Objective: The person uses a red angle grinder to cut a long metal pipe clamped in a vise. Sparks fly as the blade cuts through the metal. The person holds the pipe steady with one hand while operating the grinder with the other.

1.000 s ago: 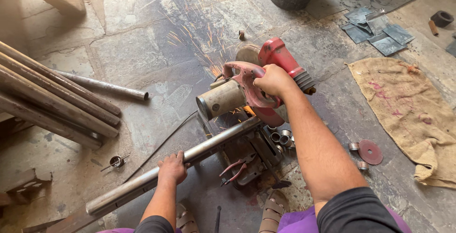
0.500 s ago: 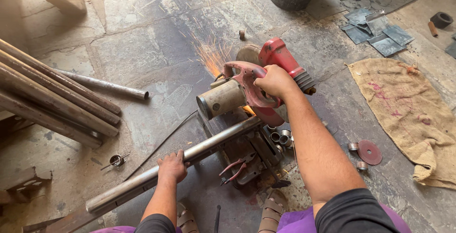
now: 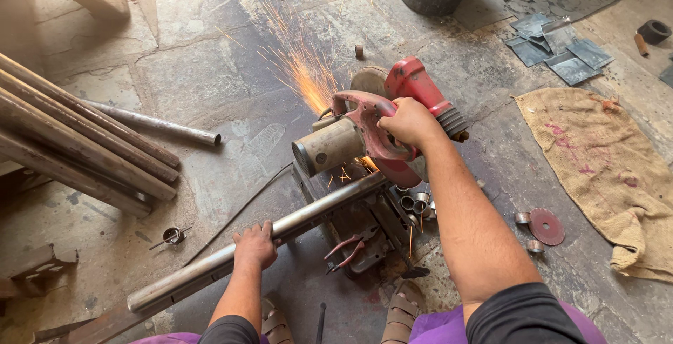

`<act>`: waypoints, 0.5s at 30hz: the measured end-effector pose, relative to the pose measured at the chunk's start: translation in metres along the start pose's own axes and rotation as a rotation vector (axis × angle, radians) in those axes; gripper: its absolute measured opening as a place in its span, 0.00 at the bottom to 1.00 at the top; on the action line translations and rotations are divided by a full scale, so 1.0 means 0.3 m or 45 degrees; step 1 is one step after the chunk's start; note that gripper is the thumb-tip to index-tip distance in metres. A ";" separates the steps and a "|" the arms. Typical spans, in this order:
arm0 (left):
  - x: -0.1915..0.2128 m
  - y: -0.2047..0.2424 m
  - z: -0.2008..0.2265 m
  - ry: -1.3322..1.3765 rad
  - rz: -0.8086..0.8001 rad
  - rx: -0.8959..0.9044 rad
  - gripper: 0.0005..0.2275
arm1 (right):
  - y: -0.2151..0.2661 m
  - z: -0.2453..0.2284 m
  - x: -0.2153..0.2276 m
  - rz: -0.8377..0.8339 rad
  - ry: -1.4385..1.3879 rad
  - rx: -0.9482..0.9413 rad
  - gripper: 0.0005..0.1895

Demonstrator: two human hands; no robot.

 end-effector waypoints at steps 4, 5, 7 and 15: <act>-0.004 0.000 -0.001 0.004 0.009 -0.003 0.26 | -0.001 0.005 -0.001 0.009 0.007 0.008 0.08; -0.004 -0.001 -0.001 0.007 0.014 -0.005 0.26 | -0.002 0.007 -0.001 0.011 0.002 0.005 0.09; -0.004 -0.003 -0.002 0.006 0.020 -0.006 0.25 | -0.002 0.010 0.001 0.017 -0.008 0.002 0.09; -0.002 0.000 -0.001 -0.007 0.020 -0.011 0.26 | 0.003 0.013 -0.002 0.015 -0.012 -0.003 0.09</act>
Point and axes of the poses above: each hand's wrist, its own y-axis away from the middle knuckle, its own x-axis out of the back of the hand, z = x × y, the point moved 8 cm from there along -y, towards the middle knuckle, and after that the axes turned 8 degrees about -y, right-handed, at the moved point
